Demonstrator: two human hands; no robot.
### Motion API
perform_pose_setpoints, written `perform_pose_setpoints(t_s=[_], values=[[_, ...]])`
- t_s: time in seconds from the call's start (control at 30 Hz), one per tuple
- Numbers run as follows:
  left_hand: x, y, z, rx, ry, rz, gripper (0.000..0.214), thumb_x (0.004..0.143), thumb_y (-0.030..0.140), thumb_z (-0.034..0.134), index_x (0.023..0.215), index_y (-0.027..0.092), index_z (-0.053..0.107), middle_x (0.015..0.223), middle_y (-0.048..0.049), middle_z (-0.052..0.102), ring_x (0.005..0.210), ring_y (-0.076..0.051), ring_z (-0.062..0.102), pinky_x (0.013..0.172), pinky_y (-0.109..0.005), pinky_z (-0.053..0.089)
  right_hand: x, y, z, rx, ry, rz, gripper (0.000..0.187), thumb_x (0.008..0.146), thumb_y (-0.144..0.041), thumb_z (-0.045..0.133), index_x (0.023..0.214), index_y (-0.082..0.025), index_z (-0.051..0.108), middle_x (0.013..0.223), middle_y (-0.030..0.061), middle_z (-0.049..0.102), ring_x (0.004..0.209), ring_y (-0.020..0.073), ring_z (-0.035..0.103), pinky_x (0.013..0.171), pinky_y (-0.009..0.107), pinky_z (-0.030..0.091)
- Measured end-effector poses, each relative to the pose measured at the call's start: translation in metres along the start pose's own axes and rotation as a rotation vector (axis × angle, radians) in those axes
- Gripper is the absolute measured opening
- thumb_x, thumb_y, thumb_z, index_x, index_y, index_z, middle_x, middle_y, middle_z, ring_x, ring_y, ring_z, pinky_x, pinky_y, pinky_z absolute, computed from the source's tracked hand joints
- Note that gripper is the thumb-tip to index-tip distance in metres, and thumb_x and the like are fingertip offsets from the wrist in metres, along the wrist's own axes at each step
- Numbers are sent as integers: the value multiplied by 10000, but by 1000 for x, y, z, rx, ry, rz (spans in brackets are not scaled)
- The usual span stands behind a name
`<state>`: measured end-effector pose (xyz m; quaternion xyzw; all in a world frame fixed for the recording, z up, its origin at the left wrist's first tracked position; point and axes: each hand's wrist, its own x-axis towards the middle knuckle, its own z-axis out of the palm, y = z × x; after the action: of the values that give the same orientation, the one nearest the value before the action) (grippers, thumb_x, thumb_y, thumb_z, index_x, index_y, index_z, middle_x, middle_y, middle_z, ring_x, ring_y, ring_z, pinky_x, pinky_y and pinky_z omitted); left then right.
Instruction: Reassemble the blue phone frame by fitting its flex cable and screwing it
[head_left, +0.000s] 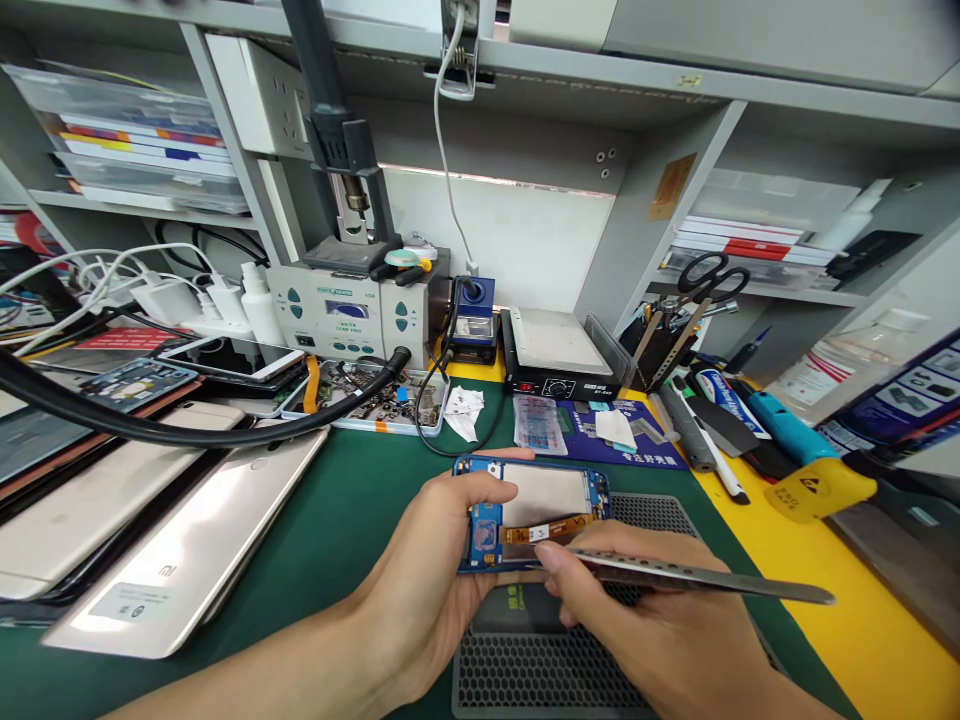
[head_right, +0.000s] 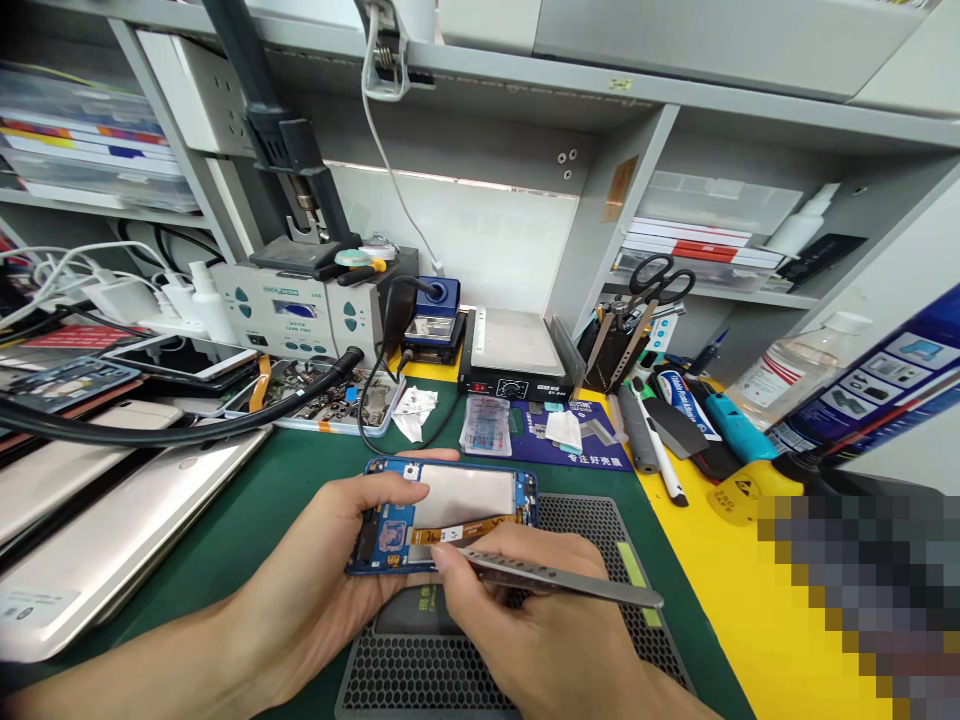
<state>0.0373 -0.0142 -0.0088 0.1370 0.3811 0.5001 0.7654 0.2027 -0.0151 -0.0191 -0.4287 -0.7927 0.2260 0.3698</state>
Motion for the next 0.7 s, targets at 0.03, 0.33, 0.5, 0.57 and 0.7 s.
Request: perform_pose_setpoints(t_s=[0.03, 0.33, 0.5, 0.57, 0.7], values=[[0, 0, 0, 0, 0, 0, 355, 851, 144, 554, 1182, 162, 679, 933, -122, 777, 883, -301, 752, 687, -350, 596, 0, -1, 0, 0, 10, -3, 323, 920, -263, 629, 606, -221, 686, 529, -46, 689, 456, 120, 623, 463, 221, 474], [-2, 1, 2, -2, 13, 4, 348, 841, 135, 561, 1168, 169, 675, 819, -94, 771, 759, -277, 749, 558, -299, 541, -1, -3, 2, -7, 4, -36, 331, 914, -235, 628, 584, -222, 650, 521, -59, 678, 450, 108, 610, 472, 216, 457], [-2, 0, 2, 9, 5, 10, 357, 842, 144, 561, 1179, 167, 677, 852, -102, 774, 804, -295, 747, 566, -307, 537, -2, -1, 3, -12, 4, -18, 334, 923, -266, 621, 595, -219, 658, 509, -52, 668, 440, 111, 608, 462, 216, 456], [-1, 0, 1, 14, -2, 9, 369, 845, 149, 555, 1194, 160, 675, 891, -116, 776, 837, -307, 746, 569, -308, 536, -2, -1, 3, -7, -1, -15, 330, 926, -267, 619, 602, -216, 659, 507, -53, 665, 433, 107, 604, 449, 207, 450], [-1, -1, 0, 21, 4, 10, 388, 851, 152, 547, 1219, 156, 670, 967, -133, 776, 871, -302, 747, 614, -315, 563, -2, -2, 4, -45, 27, -46, 317, 915, -244, 626, 601, -211, 662, 504, -54, 660, 421, 100, 594, 422, 197, 431]])
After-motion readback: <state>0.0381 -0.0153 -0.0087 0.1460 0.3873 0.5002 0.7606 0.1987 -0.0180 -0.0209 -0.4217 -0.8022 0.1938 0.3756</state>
